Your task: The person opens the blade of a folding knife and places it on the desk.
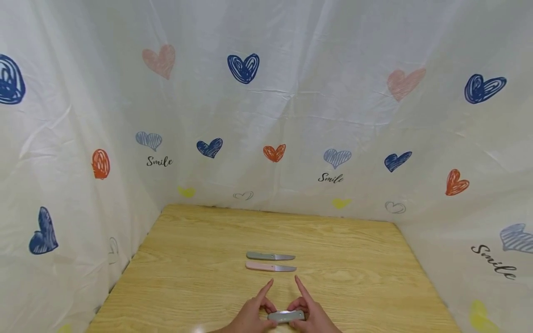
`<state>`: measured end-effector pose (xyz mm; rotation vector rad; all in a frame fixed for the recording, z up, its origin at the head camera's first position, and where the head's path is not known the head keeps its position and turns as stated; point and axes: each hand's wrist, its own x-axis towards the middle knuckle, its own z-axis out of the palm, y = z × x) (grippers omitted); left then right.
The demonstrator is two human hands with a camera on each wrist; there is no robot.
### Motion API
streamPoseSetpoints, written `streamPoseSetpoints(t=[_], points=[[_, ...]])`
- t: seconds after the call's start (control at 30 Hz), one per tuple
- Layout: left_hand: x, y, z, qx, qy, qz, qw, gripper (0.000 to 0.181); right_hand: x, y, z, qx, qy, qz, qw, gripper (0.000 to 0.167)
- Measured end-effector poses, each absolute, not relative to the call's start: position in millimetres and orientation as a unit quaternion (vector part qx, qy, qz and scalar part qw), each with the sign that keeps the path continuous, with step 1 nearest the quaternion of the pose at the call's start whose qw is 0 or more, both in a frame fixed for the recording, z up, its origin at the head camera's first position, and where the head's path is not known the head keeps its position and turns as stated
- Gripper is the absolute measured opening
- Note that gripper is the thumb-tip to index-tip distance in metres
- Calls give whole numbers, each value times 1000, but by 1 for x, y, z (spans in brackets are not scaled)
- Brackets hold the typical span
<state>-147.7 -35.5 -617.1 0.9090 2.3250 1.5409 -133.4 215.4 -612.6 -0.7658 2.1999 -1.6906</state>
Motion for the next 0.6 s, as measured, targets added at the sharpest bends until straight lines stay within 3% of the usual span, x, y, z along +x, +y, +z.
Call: streamPoseSetpoints(t=[0.17, 0.37, 0.6], points=[[-152, -40, -612, 312, 756, 566, 106, 90, -135, 212, -603, -245, 752, -599, 127, 103], [-161, -42, -602, 247, 707, 645, 151, 85, -137, 209, -596, -228, 761, -600, 93, 100], [-167, -44, -589, 189, 684, 685, 168, 83, -139, 201, -587, -189, 746, -633, 85, 95]])
